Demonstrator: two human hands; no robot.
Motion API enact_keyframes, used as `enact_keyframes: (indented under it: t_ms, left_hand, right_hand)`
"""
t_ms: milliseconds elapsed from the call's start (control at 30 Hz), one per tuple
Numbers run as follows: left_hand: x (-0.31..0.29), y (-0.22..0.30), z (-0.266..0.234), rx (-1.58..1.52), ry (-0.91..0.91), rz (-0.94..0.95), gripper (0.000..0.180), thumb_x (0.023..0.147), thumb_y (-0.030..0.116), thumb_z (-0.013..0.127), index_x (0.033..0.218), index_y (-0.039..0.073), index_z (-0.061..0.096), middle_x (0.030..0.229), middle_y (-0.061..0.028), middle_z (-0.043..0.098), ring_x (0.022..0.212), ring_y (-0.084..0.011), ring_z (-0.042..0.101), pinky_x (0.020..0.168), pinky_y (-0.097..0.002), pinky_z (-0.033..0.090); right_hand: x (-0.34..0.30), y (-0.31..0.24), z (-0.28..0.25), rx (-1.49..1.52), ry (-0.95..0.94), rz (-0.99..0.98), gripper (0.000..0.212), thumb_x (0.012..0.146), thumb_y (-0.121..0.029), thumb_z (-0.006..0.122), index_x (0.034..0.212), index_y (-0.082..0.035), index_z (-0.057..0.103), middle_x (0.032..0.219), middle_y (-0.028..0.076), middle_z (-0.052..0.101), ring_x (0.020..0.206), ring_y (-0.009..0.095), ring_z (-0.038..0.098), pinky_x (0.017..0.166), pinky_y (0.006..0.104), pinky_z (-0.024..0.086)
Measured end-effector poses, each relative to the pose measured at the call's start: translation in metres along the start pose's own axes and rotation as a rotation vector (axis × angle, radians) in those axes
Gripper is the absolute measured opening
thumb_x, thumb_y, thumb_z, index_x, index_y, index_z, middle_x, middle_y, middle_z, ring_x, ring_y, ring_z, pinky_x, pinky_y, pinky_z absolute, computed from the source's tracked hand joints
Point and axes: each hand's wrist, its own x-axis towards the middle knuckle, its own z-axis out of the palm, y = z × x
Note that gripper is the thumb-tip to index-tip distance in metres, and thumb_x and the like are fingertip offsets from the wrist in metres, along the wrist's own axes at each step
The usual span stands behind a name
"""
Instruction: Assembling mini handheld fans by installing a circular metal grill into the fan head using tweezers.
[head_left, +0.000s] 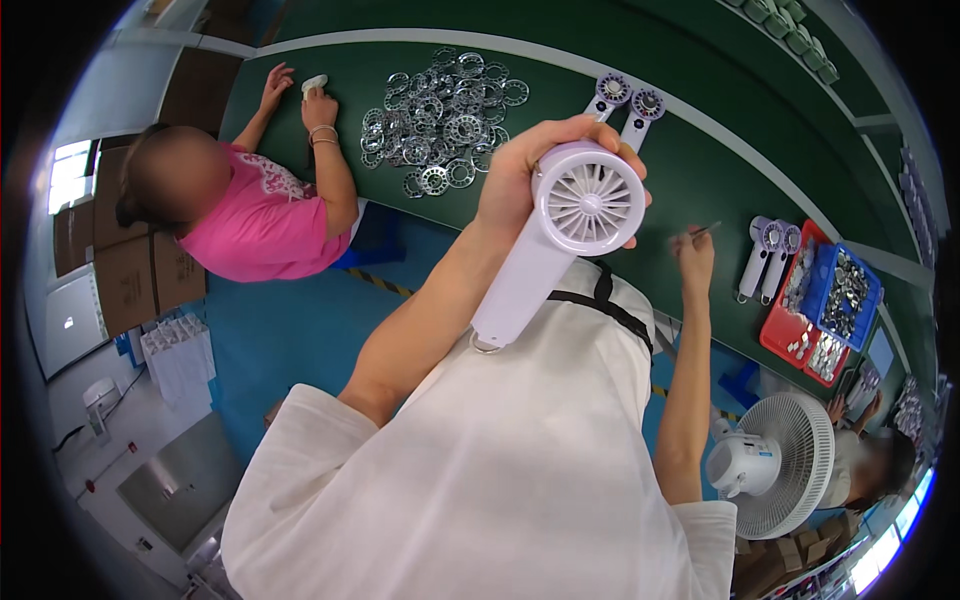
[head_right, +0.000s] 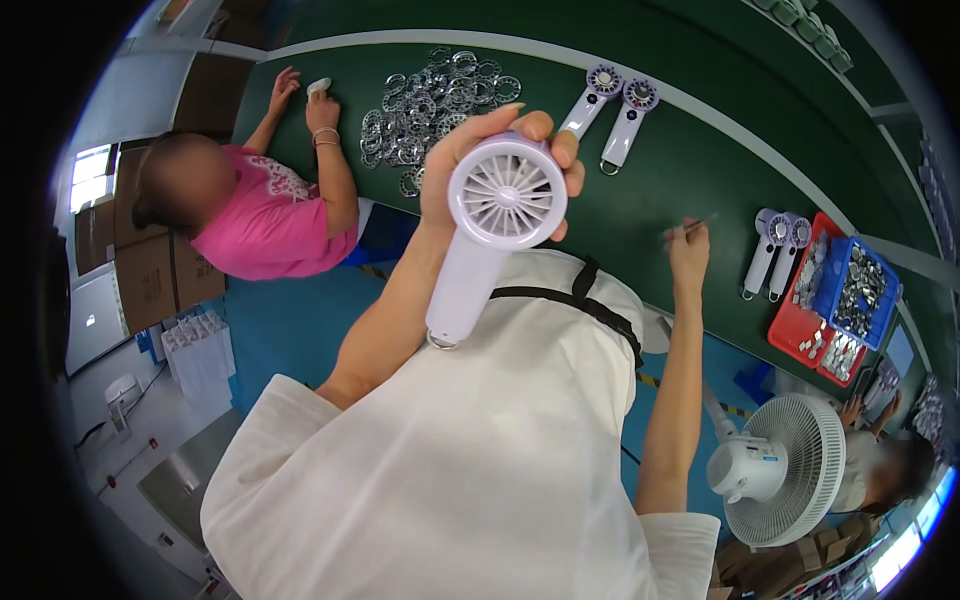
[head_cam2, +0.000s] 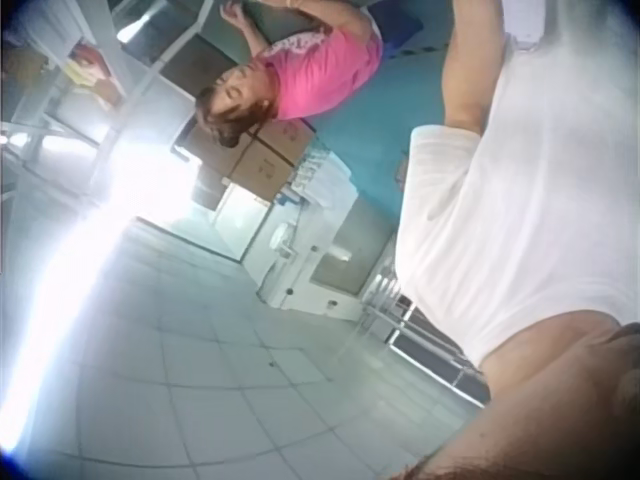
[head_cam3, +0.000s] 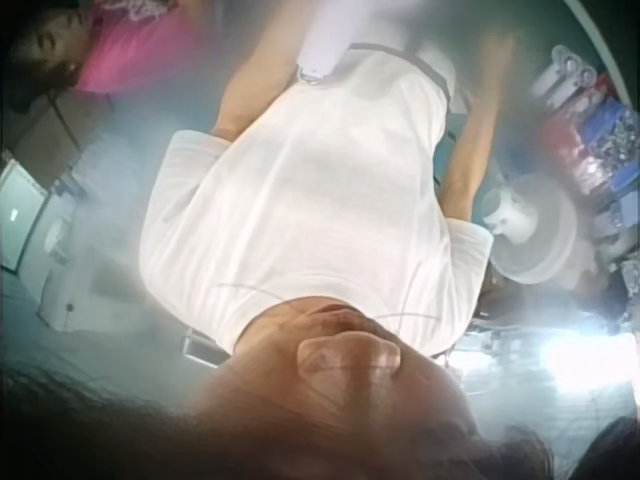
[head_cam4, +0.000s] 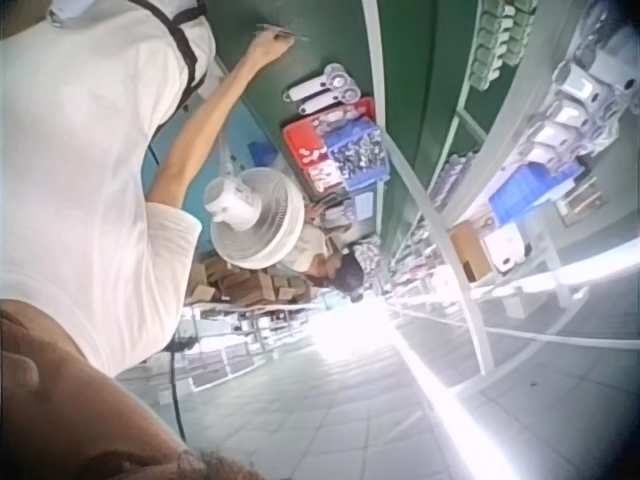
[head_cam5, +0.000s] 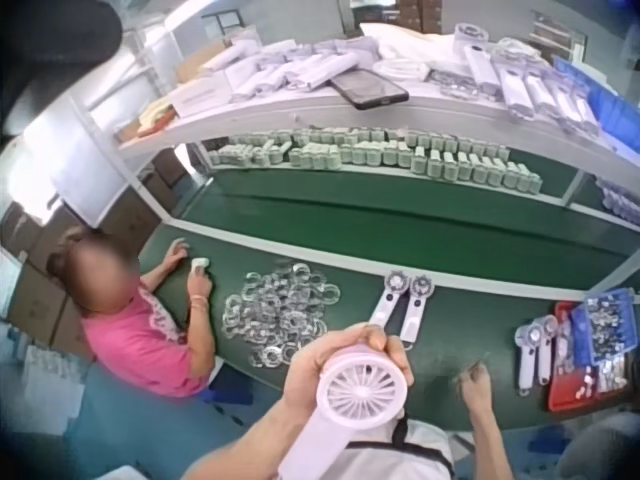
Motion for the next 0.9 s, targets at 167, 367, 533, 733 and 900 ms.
enact_keyframes:
  t_ms: [167,367,533,733,900]
  left_hand:
    - [-0.001,0.003,-0.006,-0.027,0.060,0.018,0.031,0.094,0.030,0.049,0.094,0.003,0.063,0.096,-0.0201,0.066,0.087,-0.0365,0.068,0.064,-0.0540,0.060]
    - [0.000,0.002,-0.005,0.272,0.230,0.145,0.032,0.094,0.031,0.050,0.093,0.002,0.064,0.094,-0.0184,0.066,0.084,-0.0295,0.069,0.069,-0.0498,0.061]
    - [0.023,-0.019,-0.022,1.047,0.661,0.560,0.025,0.095,0.025,0.060,0.093,0.001,0.063,0.080,-0.0059,0.065,0.069,-0.0124,0.060,0.062,-0.0268,0.048]
    - [0.034,-0.046,-0.010,1.661,0.572,0.480,0.070,0.078,0.036,0.080,0.125,-0.002,0.045,0.123,-0.0189,0.048,0.106,-0.0305,0.048,0.087,-0.0364,0.045]
    - [0.035,-0.040,-0.023,2.023,0.193,0.554,0.069,0.077,0.023,0.079,0.134,0.003,0.045,0.126,-0.0143,0.050,0.107,-0.0268,0.050,0.088,-0.0343,0.046]
  right_hand:
    - [0.019,0.027,-0.011,-0.391,0.022,0.096,0.021,0.088,-0.010,0.058,0.104,0.003,0.058,0.086,0.013,0.067,0.072,0.017,0.064,0.066,0.0291,0.050]
    - [-0.033,-0.077,0.017,-0.252,0.155,-0.244,0.035,0.094,-0.026,0.062,0.115,0.002,0.063,0.098,0.014,0.070,0.086,0.022,0.068,0.081,0.0320,0.050]
    - [-0.108,-0.175,0.059,0.360,-0.595,-0.072,0.036,0.098,-0.018,0.058,0.126,0.004,0.055,0.111,0.014,0.067,0.098,0.019,0.066,0.092,0.0312,0.049]
    - [-0.121,-0.163,0.095,0.303,-0.454,-0.160,0.041,0.092,-0.006,0.060,0.129,0.004,0.046,0.104,0.011,0.064,0.091,0.016,0.062,0.082,0.0283,0.050]
    - [-0.110,-0.166,0.073,0.370,-0.408,-0.049,0.028,0.095,-0.005,0.058,0.121,0.004,0.053,0.101,0.005,0.063,0.090,0.009,0.059,0.078,0.0247,0.048]
